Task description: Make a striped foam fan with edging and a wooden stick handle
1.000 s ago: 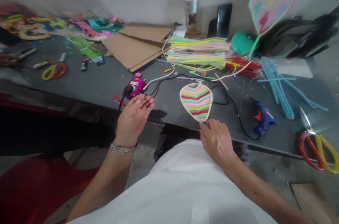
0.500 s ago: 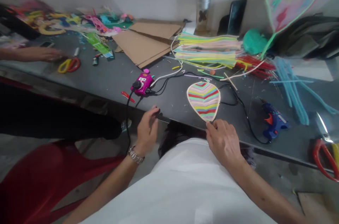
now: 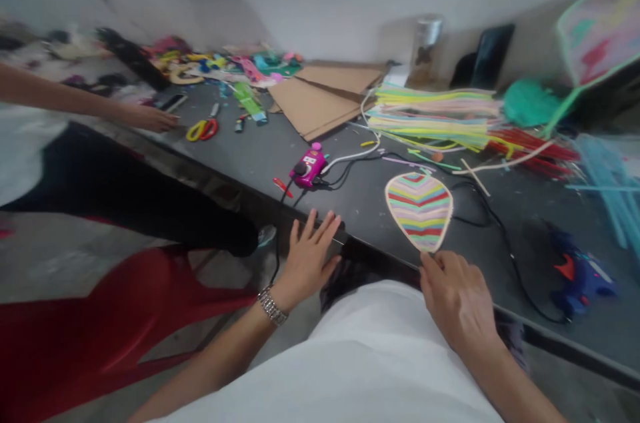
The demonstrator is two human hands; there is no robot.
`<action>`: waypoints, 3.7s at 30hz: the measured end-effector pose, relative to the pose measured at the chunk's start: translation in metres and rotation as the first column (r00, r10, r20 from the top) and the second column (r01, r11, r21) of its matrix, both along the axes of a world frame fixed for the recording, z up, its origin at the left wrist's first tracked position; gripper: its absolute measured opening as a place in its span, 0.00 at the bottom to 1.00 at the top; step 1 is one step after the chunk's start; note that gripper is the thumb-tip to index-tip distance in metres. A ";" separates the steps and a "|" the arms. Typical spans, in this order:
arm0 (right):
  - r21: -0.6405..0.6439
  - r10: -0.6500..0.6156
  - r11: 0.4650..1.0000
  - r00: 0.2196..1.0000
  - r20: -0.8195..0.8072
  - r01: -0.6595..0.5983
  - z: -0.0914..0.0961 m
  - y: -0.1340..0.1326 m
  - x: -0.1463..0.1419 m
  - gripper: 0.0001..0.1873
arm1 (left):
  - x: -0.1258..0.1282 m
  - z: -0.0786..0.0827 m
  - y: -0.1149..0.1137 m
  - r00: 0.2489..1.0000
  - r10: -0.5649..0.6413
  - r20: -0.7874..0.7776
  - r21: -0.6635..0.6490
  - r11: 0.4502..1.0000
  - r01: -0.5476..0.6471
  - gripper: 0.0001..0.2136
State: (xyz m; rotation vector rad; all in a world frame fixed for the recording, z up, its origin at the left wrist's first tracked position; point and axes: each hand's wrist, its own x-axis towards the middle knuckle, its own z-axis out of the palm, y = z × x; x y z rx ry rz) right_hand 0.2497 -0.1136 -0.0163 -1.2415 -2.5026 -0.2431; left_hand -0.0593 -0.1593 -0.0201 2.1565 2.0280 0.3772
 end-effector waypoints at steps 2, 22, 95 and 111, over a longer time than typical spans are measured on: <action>0.012 0.020 1.000 1.000 0.005 -0.020 -0.004 0.002 0.003 0.12 | -0.006 0.004 0.004 0.994 0.032 0.105 0.057 0.998 -0.039 0.30; -0.077 -0.037 0.996 0.999 -0.001 0.037 0.006 0.001 -0.004 0.09 | -0.064 0.074 0.033 0.572 0.086 0.816 0.331 0.741 -0.584 0.07; -0.068 -0.002 0.998 1.000 -0.020 0.001 0.005 -0.001 -0.003 0.11 | 0.059 -0.012 0.098 0.942 -0.326 0.083 0.254 0.921 0.296 0.19; -0.116 -0.036 0.992 0.998 0.060 0.043 0.008 -0.003 -0.005 0.09 | 0.075 -0.011 0.073 0.914 -0.404 0.024 0.322 0.869 0.375 0.18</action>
